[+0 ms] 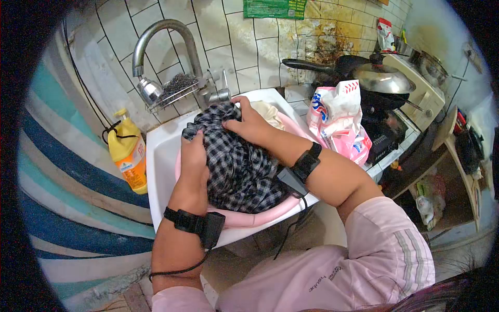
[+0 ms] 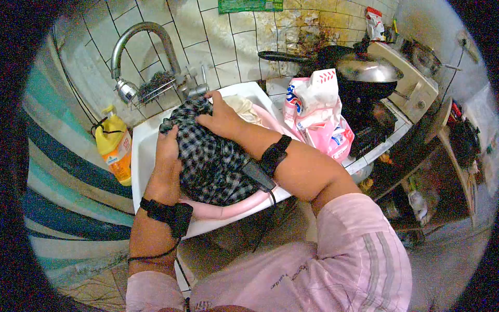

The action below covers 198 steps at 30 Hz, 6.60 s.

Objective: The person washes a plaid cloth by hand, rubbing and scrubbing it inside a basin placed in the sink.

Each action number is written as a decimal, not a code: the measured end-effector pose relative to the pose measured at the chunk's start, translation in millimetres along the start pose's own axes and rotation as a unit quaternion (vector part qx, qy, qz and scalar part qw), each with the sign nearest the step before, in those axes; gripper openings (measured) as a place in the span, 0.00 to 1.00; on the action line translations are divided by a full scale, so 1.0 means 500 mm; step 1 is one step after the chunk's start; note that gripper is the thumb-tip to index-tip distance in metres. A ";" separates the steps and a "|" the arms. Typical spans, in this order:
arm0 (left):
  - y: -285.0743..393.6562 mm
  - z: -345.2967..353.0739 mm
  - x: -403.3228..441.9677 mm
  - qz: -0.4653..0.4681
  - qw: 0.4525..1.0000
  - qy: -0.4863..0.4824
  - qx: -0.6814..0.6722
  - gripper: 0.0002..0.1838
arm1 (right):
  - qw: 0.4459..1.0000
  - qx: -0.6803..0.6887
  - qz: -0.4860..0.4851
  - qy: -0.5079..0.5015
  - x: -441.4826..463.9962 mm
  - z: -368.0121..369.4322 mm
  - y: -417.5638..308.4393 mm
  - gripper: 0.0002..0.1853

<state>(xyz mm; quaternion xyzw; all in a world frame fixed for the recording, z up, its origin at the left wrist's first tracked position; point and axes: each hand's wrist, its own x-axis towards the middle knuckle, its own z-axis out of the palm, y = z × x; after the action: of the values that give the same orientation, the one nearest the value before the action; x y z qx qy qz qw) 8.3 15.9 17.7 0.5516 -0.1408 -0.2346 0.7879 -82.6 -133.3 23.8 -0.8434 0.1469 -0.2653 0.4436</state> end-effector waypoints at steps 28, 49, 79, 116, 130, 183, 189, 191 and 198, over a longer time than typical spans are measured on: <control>-0.086 -0.061 -0.010 -0.034 0.885 -0.272 0.376 0.30 | 0.796 -0.448 -0.103 -0.394 -0.004 0.049 0.019 0.21; -0.009 -0.012 -0.005 0.173 0.838 -0.077 0.512 0.08 | 0.950 -0.191 -0.130 -0.210 -0.005 0.027 0.050 0.26; -0.006 0.025 -0.035 0.083 0.867 -0.224 0.438 0.24 | 0.983 -0.139 -0.124 0.000 -0.034 0.003 -0.062 0.16; -0.036 0.015 -0.016 0.185 0.874 -0.150 0.424 0.27 | 0.960 -0.157 -0.231 -0.002 -0.054 0.027 -0.071 0.14; 0.006 0.047 -0.061 0.210 0.868 -0.176 0.413 0.23 | 0.961 -0.172 -0.194 0.091 -0.030 0.015 -0.054 0.11; 0.022 0.053 -0.064 -0.072 0.988 -0.134 -0.009 0.18 | 0.977 -0.033 -0.206 0.042 -0.016 0.017 -0.049 0.15; -0.020 0.052 -0.053 0.173 0.954 -0.161 0.185 0.22 | 0.985 0.032 -0.163 0.047 0.011 0.015 0.021 0.14; -0.007 0.056 -0.057 0.189 0.959 -0.145 0.153 0.19 | 0.995 0.017 -0.100 0.026 -0.002 0.004 -0.004 0.13; -0.006 -0.002 0.012 0.000 0.996 -0.078 0.048 0.20 | 0.950 -0.059 -0.305 -0.029 -0.085 0.017 -0.096 0.12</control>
<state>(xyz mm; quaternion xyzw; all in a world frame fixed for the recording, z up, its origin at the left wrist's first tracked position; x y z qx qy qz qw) 13.2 13.1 14.5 0.5683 -0.2135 -0.2698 0.7474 -111.7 -79.9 46.2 -0.8800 -0.1146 -0.3543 0.2950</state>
